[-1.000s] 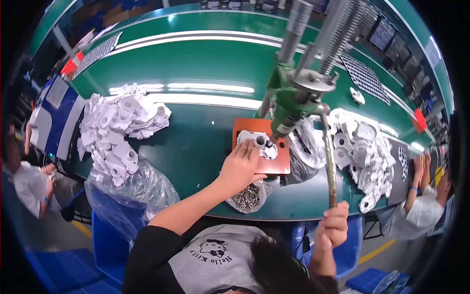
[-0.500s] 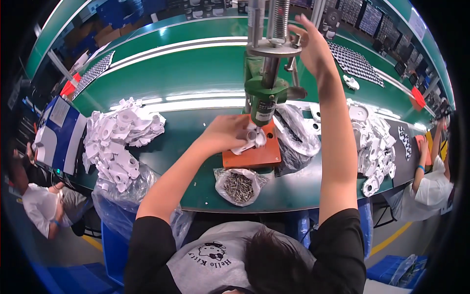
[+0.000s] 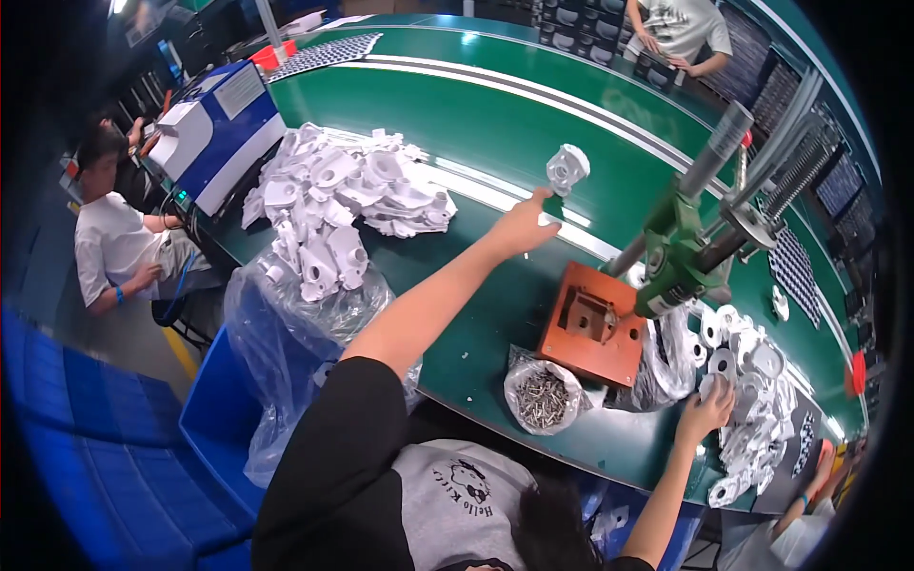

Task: Assembling small white plastic components using a manual press machine and metal rivets.

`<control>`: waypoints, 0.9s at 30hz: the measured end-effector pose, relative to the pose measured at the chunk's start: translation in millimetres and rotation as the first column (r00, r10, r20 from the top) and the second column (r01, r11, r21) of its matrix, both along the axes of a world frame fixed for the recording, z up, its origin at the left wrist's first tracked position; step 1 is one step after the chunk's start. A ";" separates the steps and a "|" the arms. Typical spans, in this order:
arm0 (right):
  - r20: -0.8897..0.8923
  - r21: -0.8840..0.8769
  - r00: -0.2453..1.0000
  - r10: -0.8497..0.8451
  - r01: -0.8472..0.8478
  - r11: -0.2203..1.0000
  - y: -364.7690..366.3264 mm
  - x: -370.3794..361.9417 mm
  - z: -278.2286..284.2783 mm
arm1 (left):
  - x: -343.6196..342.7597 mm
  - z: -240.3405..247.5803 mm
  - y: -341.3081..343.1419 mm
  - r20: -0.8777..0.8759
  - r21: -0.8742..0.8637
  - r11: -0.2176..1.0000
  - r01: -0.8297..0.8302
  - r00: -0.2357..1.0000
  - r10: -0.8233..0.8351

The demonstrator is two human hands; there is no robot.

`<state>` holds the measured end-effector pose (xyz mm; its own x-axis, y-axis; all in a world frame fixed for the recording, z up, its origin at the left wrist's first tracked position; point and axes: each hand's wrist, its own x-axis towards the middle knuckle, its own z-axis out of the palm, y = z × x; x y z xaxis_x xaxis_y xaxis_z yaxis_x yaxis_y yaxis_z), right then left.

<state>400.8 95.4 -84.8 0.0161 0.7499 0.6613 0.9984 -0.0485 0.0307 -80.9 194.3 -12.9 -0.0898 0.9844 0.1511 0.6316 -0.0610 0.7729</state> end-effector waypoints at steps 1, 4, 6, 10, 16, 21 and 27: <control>-0.001 0.000 1.000 0.009 -0.009 1.000 0.6 0.0 -3.4 | -15.5 1.3 -8.5 -0.020 0.001 1.000 0.018 1.000 -0.018; -0.020 -0.021 1.000 -0.008 0.008 1.000 15.3 16.8 -23.5 | -87.4 2.7 -31.8 -0.224 0.196 0.961 -0.193 0.946 0.235; -0.112 -0.122 0.985 -0.130 0.116 0.986 15.0 4.3 -14.8 | -138.5 25.1 -47.9 -0.413 0.394 0.869 -0.301 0.786 0.460; -0.250 -0.114 0.965 -0.075 0.048 0.992 21.0 18.6 -23.5 | -210.6 45.6 -60.8 -0.638 0.341 0.776 -0.531 0.475 0.606; -0.249 -0.042 0.967 0.056 -0.068 0.997 6.4 35.5 -21.1 | -249.0 29.5 -35.2 -0.721 0.008 0.792 -0.611 0.545 0.428; -0.709 0.014 0.705 0.031 -0.030 0.999 -12.2 34.6 13.9 | -223.8 46.9 -56.7 -0.254 0.376 0.793 -0.480 0.769 0.586; -0.994 0.080 -0.078 0.072 -0.108 0.991 -22.7 -28.4 63.2 | -114.8 89.4 -112.1 0.568 0.006 1.000 0.011 0.823 -0.012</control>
